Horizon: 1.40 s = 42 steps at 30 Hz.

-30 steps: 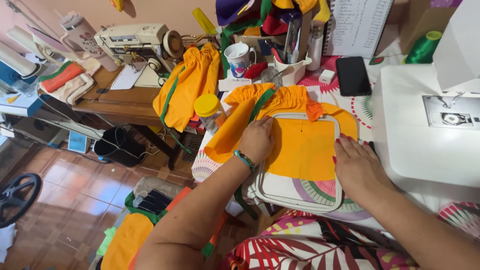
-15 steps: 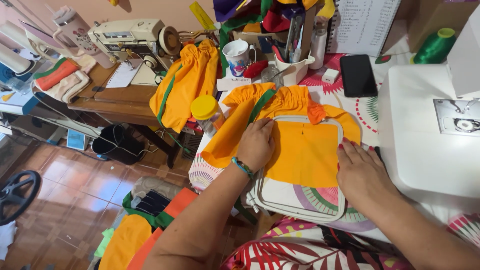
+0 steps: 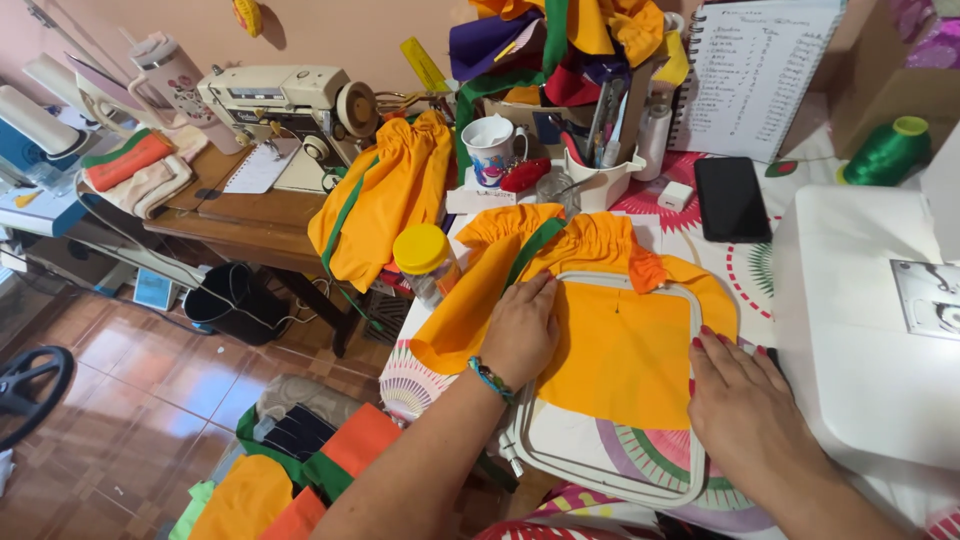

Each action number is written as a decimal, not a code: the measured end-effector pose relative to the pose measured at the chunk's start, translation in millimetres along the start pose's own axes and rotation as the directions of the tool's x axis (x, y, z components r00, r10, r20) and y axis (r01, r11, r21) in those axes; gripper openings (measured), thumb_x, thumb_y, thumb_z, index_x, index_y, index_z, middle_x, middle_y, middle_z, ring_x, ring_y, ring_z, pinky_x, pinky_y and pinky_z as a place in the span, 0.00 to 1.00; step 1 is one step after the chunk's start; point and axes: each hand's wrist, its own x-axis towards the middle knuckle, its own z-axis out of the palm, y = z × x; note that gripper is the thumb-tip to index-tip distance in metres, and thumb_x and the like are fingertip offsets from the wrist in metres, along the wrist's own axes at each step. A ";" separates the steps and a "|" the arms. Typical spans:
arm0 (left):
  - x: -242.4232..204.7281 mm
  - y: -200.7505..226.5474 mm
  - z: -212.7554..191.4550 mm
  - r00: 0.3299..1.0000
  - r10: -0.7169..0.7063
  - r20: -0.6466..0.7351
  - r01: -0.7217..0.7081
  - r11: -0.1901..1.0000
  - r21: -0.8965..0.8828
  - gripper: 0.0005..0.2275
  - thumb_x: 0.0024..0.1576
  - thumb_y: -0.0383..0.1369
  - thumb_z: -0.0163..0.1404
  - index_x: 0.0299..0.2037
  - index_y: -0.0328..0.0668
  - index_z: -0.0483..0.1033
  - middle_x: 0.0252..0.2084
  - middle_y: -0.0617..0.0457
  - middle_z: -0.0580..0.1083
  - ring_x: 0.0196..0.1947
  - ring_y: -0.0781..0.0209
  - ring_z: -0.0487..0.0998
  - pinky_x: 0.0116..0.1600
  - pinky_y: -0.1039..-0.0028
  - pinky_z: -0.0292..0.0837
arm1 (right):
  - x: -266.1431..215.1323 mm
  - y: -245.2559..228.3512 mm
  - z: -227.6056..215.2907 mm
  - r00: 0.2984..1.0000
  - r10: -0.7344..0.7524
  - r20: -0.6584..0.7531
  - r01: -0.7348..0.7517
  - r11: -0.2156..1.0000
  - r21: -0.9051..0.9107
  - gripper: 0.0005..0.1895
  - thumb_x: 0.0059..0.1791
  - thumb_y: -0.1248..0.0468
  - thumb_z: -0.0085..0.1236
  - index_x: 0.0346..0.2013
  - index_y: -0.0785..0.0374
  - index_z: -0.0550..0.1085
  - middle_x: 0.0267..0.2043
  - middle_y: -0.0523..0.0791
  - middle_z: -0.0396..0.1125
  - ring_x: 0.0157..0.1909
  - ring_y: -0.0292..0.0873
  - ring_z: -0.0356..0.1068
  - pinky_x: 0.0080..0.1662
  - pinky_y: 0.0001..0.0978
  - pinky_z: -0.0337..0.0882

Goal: The person removes a fabric piece from an embroidery hoop, trims an orange fabric with scissors, and then places a yellow drawstring bag into the hoop, securing it for embroidery. The person handles the hoop, fabric, and scissors throughout the process.

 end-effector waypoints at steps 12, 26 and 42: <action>2.5 -2.8 -3.5 0.999 0.042 -0.025 -0.043 0.999 -0.026 0.19 0.61 0.30 0.43 0.61 0.32 0.73 0.62 0.39 0.74 0.55 0.41 0.74 0.65 0.58 0.65 | 6.5 -4.7 -16.0 0.999 0.000 0.039 0.001 0.999 -0.033 0.30 0.46 0.54 0.46 0.63 0.54 0.71 0.71 0.41 0.65 0.66 0.43 0.67 0.71 0.40 0.61; 5.5 -1.6 -5.9 0.999 -0.023 0.025 0.025 0.998 -0.065 0.20 0.59 0.30 0.43 0.62 0.35 0.73 0.63 0.42 0.73 0.49 0.42 0.72 0.60 0.58 0.67 | 6.7 -5.7 -4.2 0.985 0.011 0.172 0.020 0.984 -0.177 0.32 0.50 0.50 0.36 0.69 0.54 0.63 0.75 0.41 0.58 0.75 0.40 0.57 0.76 0.55 0.48; -0.6 -1.8 10.5 1.000 -0.012 -0.022 0.013 0.999 0.038 0.22 0.62 0.30 0.39 0.67 0.33 0.67 0.66 0.40 0.68 0.60 0.40 0.67 0.65 0.55 0.62 | 14.0 -6.6 -6.3 0.943 0.062 0.327 -0.023 0.992 -0.120 0.33 0.51 0.51 0.35 0.71 0.53 0.58 0.78 0.40 0.51 0.76 0.41 0.54 0.72 0.51 0.53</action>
